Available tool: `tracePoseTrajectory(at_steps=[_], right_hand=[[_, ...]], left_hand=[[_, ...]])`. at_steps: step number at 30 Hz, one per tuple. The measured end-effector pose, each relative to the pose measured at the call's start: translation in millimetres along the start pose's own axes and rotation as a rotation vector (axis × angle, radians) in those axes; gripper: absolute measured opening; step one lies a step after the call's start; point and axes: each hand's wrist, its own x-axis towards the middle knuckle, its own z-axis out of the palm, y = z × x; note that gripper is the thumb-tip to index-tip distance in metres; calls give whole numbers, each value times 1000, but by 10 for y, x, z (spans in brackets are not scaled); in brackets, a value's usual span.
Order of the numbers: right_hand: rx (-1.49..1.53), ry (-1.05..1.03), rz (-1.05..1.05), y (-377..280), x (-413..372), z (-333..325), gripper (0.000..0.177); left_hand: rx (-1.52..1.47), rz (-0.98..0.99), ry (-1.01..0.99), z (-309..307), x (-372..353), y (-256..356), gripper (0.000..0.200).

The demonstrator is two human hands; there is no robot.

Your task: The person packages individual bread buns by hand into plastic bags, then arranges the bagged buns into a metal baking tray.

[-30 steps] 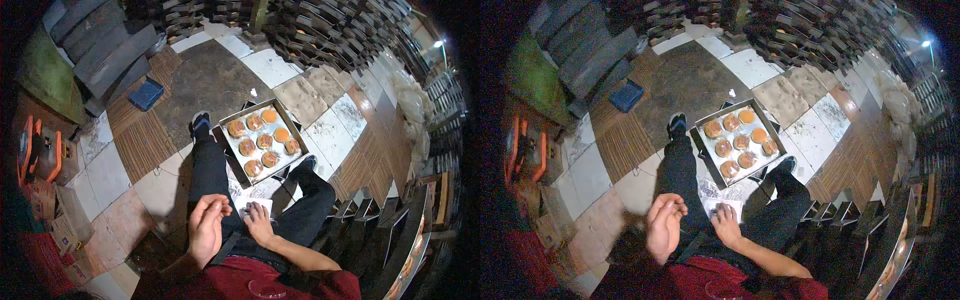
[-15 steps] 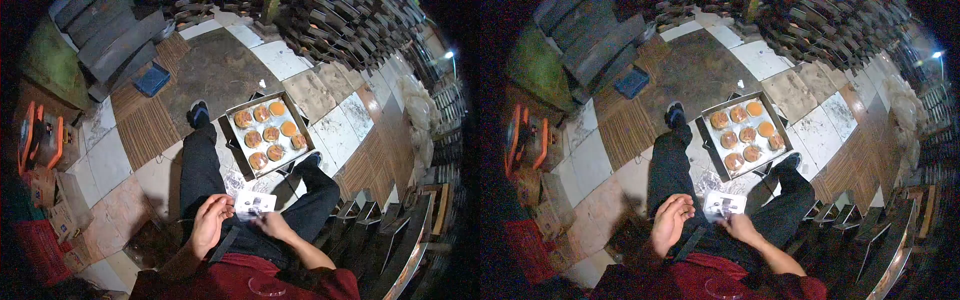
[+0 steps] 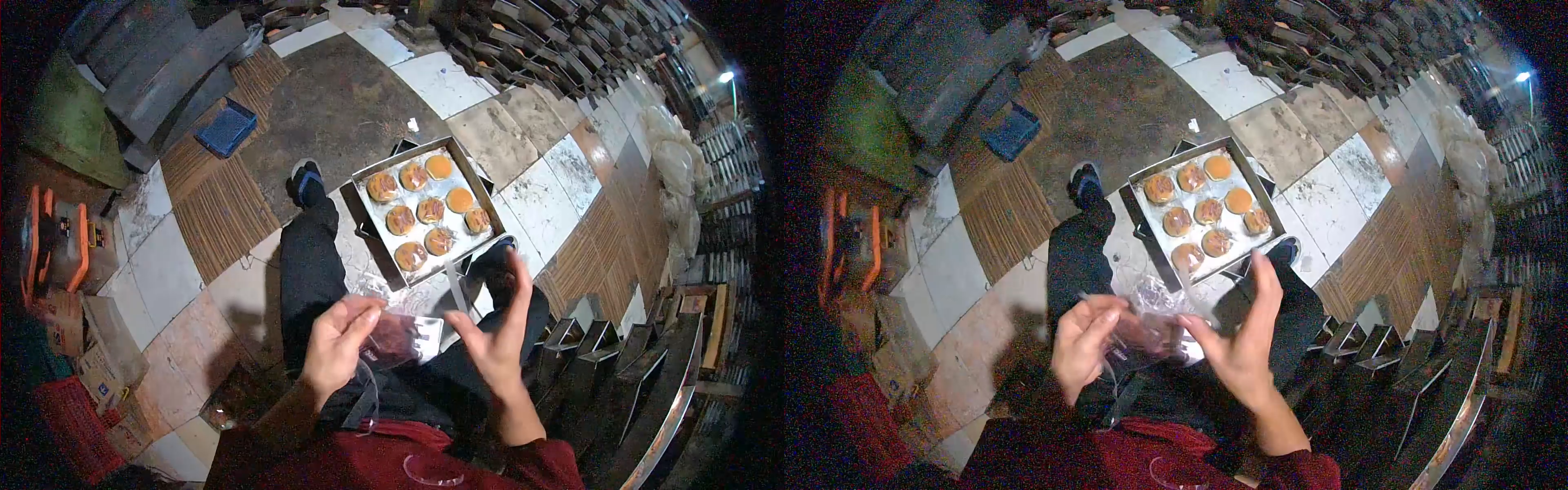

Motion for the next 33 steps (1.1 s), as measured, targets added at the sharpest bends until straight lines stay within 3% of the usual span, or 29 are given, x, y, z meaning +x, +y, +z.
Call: tracePoseTrajectory(at_steps=[1,2,3,4,6,7,8,10,11,12,14,16,17,18,20,21,22,23,25,26,27,29,30,31,33], right_hand=[[17,-61,45,-1,118,5,40],[153,-285,133,116,144,-31,33],[420,-541,538,216,138,-39,17],[421,-540,545,272,159,-10,17],[265,-78,261,352,270,60,11],[340,-101,414,353,378,38,12],[251,-203,365,427,474,22,13],[55,-305,352,513,673,34,12],[-58,-415,298,446,820,20,12],[-121,-539,124,503,914,38,12],[260,-392,322,760,982,100,13],[520,-93,713,1064,1279,272,26],[269,27,576,1359,1414,538,36],[137,-34,623,1709,1606,692,39],[505,35,842,2790,1844,1118,39],[256,-80,738,3739,1861,1305,39],[174,-177,742,4226,1877,1461,37],[-244,-303,579,4815,1851,1563,34],[-602,-452,334,5309,1807,1707,40],[-663,-560,578,5487,1827,1758,52],[-640,-560,649,5659,1789,1843,58],[-570,-469,703,5934,1777,1925,63],[-313,-701,864,6013,1891,1819,56],[-202,-855,796,6284,1882,1758,52],[-366,-897,574,6125,1873,1738,49]], left_hand=[[-3,-4,-1,-15,24,16,18],[4,2,-52,-24,35,47,21],[12,9,-104,-26,58,84,26],[13,2,-104,-25,80,118,26],[-78,94,-78,-19,128,166,38],[69,20,-81,-59,167,188,37],[67,5,-75,-105,239,206,37],[224,-325,97,-174,421,216,27],[254,-150,185,-181,541,142,8],[255,-174,193,-173,652,153,8],[603,-149,259,-175,883,199,13],[89,-259,197,-280,1099,-57,22],[283,-105,319,-239,1266,-167,21],[481,57,430,-219,1454,-245,20],[419,-53,522,-238,1785,-251,20],[221,-55,606,-315,1874,-326,19],[24,-59,692,-399,1922,-393,19],[197,-91,676,-479,1904,-410,20],[194,-132,742,-501,1972,-437,20],[175,-153,796,-499,1985,-433,21],[192,-164,808,-560,1969,-369,21],[1790,175,159,-741,1925,-210,22],[1796,166,153,-758,1921,-220,22],[1737,80,117,-776,1927,-229,21],[1667,6,79,-714,1975,-221,20]])
